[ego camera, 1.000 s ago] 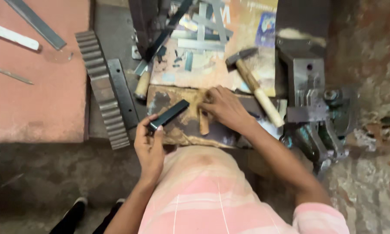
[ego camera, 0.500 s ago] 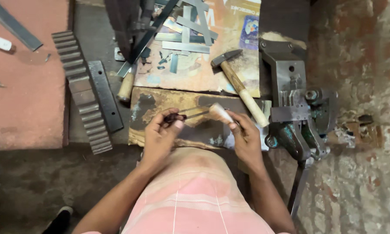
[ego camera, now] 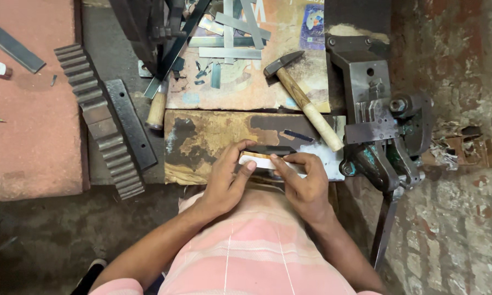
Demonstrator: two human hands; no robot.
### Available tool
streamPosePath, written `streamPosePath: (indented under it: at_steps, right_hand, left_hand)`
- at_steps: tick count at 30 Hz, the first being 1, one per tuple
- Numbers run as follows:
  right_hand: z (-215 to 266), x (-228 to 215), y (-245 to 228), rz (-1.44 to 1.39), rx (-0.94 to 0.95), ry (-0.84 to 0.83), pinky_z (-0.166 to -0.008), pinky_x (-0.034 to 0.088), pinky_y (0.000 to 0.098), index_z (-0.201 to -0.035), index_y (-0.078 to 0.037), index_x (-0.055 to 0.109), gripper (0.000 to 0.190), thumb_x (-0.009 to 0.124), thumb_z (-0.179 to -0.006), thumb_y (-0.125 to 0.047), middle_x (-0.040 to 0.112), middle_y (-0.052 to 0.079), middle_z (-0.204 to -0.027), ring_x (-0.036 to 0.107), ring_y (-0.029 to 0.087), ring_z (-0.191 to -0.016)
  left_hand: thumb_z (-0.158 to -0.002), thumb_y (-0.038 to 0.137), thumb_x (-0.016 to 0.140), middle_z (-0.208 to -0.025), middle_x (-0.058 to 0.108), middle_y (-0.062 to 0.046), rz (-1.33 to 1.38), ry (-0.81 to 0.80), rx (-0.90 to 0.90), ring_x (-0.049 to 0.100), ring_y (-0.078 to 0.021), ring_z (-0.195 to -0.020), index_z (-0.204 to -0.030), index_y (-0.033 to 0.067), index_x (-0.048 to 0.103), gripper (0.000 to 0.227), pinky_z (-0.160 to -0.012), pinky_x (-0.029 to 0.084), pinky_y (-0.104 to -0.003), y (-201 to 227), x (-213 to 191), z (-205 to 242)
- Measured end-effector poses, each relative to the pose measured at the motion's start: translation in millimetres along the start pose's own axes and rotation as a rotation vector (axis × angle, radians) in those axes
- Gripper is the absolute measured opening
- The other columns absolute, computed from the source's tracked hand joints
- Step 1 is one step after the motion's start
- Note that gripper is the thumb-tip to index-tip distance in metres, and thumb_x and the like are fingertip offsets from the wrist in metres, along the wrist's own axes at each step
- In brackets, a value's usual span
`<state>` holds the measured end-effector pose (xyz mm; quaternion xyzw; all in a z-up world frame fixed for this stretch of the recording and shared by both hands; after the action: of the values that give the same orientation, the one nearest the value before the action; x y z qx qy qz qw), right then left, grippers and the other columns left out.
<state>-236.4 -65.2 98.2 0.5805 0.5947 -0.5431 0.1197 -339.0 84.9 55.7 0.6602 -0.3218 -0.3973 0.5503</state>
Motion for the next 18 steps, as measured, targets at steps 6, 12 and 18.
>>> streamPosePath:
  at_steps: [6, 12, 18]
  right_hand:
    - [2, 13, -13, 0.176, -0.039, -0.014, -0.088, 0.051, 0.0348, -0.125, -0.011, 0.077, 0.06, 0.07, -0.07, 0.013, 0.062, 0.01, -0.106, 0.054, 0.03, -0.105]
    - [-16, 5, -2, 0.211, -0.021, 0.146, -0.095, 0.042, 0.0465, -0.129, -0.01, 0.064, 0.053, 0.082, -0.079, -0.011, 0.062, 0.013, -0.115, 0.052, 0.029, -0.113]
    - [14, 22, 65, -1.033, 0.804, 0.077, -0.097, 0.049, 0.0276, -0.14, 0.005, 0.063, 0.047, 0.074, -0.095, -0.001, 0.063, 0.007, -0.12, 0.058, 0.013, -0.11]
  left_hand:
    - [-0.105, 0.014, 0.052, -0.122, 0.062, -0.017, 0.083, -0.056, -0.027, 0.062, -0.0295, -0.117, -0.131, -0.0013, 0.056, 0.031, -0.103, 0.046, -0.037, -2, -5, -3]
    - [-0.107, 0.018, 0.055, -0.121, 0.062, -0.008, 0.376, 0.041, -0.18, 0.057, -0.0161, -0.113, -0.13, -0.0001, 0.058, 0.029, -0.101, 0.044, -0.029, -37, -1, -3]
    - [-0.107, 0.021, 0.058, -0.127, 0.061, -0.009, 0.438, 0.046, -0.223, 0.055, -0.0146, -0.116, -0.137, -0.0011, 0.057, 0.037, -0.103, 0.044, -0.027, -62, -3, 1]
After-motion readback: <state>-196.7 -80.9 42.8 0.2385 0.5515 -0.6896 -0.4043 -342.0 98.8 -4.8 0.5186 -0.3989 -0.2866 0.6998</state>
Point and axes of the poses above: each hand's wrist, its own z-axis away from the middle knuckle, its own x-axis out of the palm, y = z × x, the point moved 5 cm from there along -z, towards the middle knuckle
